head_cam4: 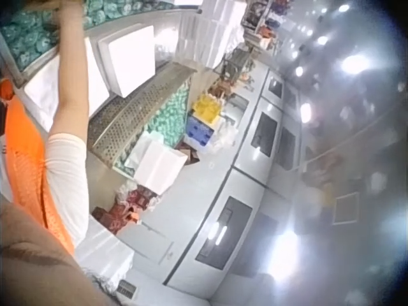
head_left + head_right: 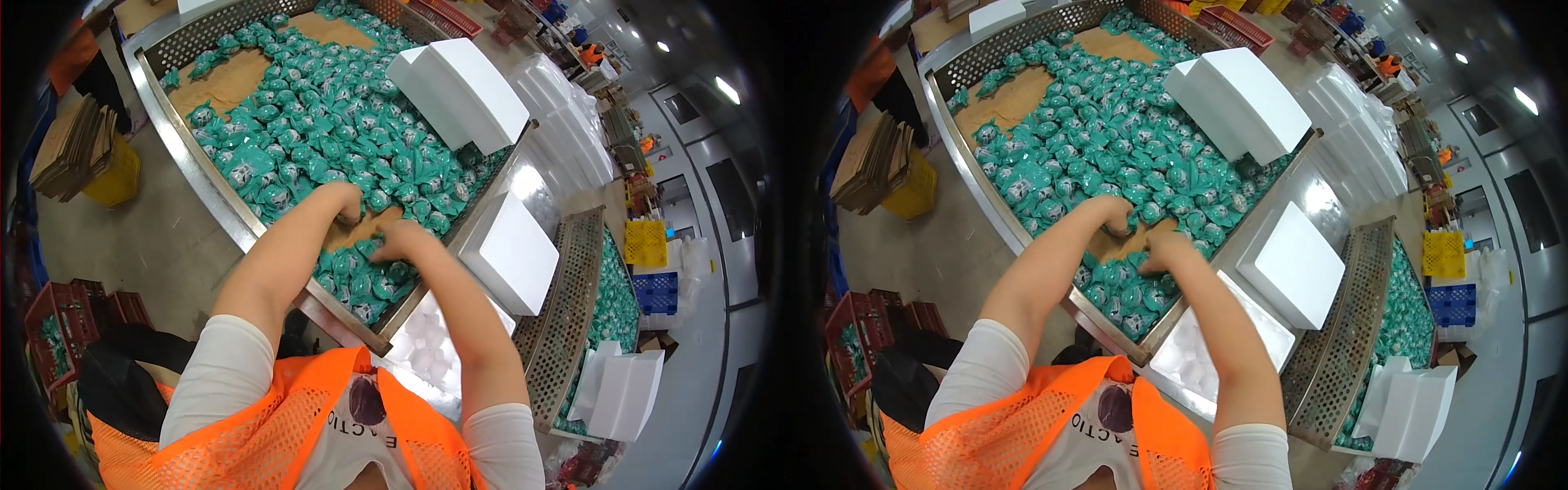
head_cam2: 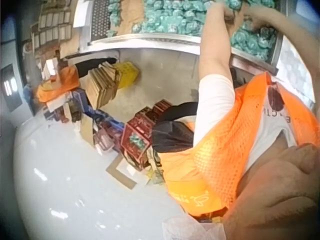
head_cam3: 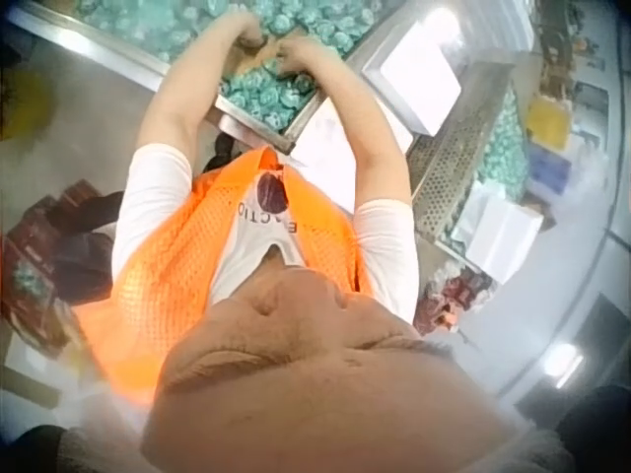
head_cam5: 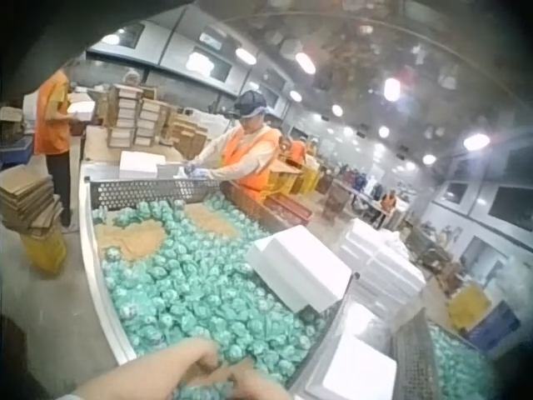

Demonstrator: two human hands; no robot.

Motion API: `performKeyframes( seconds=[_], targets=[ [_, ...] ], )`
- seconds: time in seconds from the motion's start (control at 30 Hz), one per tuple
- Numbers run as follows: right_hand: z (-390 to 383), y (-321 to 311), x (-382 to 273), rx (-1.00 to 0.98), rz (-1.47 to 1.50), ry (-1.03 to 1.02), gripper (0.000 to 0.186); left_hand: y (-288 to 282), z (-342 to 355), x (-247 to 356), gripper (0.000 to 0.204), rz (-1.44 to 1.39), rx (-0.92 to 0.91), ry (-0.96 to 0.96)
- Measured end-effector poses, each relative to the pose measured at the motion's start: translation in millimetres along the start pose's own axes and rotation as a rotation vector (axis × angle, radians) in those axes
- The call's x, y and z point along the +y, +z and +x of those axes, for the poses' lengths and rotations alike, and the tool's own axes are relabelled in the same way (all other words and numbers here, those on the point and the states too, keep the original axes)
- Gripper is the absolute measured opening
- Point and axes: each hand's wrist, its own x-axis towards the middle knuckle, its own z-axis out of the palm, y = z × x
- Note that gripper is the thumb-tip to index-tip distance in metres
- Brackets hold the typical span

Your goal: The recorder is picking up green wrapped food items from a large bin and placing them into white foam trays.

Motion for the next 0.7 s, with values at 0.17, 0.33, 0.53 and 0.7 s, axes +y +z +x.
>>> performKeyframes(
  seconds=[0.17,0.33,0.53,0.7],
  targets=[
    [18.3,12.5,-22.9,-0.202,-0.285,0.098,0.055,-12.8,-15.9,0.2,0.050,-0.098,0.006,0.016],
    [-9.3,-11.8,5.7,-0.060,0.057,0.043,0.053,-21.6,-13.3,-3.9,0.068,0.025,-0.114,-0.003],
    [-47.8,-39.3,30.0,-0.022,1.381,-0.073,0.060,-2.9,3.1,-12.1,0.042,-0.011,-0.106,0.038],
    [-48.4,-34.7,38.0,0.000,1.731,-0.082,0.055,13.5,23.8,-10.1,0.061,-0.060,-0.263,-0.029]
  ],
)
